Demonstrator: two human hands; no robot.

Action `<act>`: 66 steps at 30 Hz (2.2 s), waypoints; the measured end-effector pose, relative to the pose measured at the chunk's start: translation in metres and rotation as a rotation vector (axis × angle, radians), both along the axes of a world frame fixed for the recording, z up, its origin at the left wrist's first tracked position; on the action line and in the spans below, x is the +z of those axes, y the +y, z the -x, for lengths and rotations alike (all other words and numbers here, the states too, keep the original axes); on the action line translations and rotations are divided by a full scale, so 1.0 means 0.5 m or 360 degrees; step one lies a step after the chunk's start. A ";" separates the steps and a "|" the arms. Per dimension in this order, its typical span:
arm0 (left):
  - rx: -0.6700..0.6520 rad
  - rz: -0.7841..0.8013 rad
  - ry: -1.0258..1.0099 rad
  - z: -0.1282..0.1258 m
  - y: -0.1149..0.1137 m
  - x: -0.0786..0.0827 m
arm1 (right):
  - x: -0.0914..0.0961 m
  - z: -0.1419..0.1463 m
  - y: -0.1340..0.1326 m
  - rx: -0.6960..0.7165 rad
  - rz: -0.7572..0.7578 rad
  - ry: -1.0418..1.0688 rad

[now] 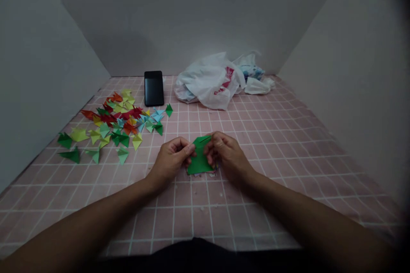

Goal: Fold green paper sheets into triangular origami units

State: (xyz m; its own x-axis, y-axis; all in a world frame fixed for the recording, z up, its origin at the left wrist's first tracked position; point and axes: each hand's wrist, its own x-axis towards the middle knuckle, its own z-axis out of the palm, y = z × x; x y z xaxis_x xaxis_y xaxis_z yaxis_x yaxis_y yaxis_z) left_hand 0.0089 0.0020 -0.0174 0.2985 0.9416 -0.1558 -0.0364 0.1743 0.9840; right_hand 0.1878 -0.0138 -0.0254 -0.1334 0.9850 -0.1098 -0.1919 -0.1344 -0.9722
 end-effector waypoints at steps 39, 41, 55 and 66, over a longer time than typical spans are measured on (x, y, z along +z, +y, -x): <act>-0.0027 -0.0481 0.0014 0.000 -0.015 0.009 | 0.032 0.017 -0.032 0.0121 -0.0060 -0.0093; -0.0060 -0.0487 0.0013 -0.001 -0.017 0.009 | 0.032 0.016 -0.030 0.0129 -0.0062 -0.0104; 0.0116 -0.0711 0.0350 0.002 -0.020 0.013 | 0.027 0.012 -0.029 0.0095 -0.0259 -0.0285; 0.0014 -0.0604 0.0252 -0.004 -0.023 0.010 | 0.017 0.016 -0.033 -0.0008 -0.0359 -0.0365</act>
